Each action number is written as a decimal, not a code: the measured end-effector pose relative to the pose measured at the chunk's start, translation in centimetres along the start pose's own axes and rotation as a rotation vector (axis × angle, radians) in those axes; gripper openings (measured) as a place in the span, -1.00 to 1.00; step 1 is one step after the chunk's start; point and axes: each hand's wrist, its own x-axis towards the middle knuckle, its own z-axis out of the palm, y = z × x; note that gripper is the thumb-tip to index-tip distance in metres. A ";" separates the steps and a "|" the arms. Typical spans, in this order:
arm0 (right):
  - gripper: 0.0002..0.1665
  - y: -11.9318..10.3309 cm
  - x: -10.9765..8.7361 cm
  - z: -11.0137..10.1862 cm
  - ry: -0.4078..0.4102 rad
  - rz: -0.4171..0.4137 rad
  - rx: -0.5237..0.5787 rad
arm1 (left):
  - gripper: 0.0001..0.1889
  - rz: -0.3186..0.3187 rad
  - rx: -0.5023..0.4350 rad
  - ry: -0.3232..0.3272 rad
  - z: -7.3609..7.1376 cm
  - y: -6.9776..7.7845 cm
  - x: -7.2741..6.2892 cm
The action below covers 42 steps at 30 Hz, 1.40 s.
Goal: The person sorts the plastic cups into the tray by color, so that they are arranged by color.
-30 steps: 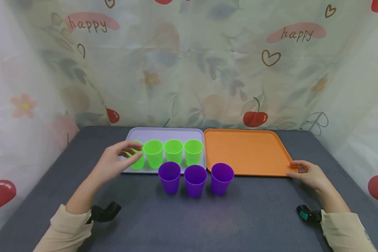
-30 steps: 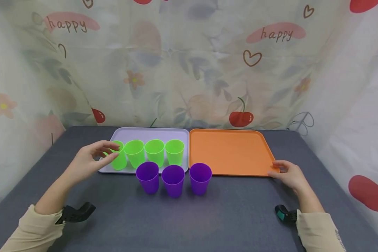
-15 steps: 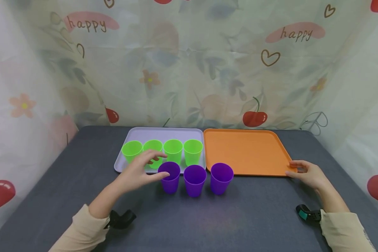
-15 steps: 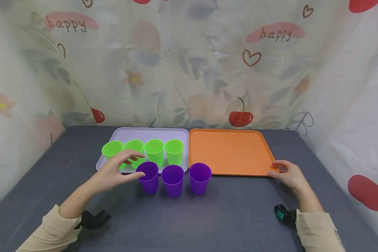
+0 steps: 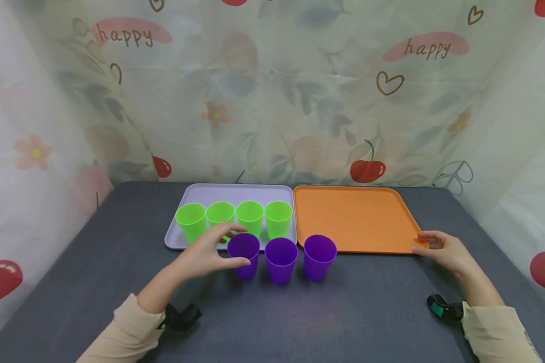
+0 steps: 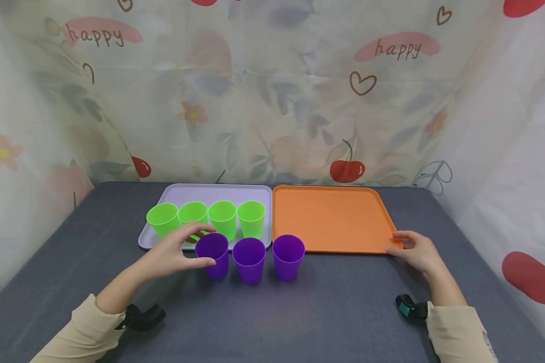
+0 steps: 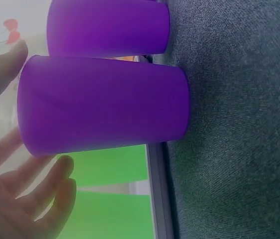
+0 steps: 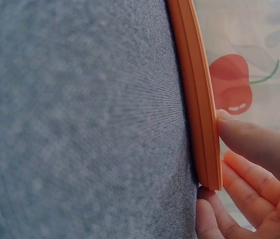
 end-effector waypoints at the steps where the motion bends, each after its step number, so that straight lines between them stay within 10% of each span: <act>1: -0.16 0.0 0.0 0.0 0.000 0.000 -0.001 | -0.36 -0.002 0.000 -0.004 0.0 0.0 0.0; 42: -0.17 -0.2 -0.2 0.0 -0.005 -0.012 0.009 | -0.45 0.093 0.022 0.134 -3.7 2.9 0.6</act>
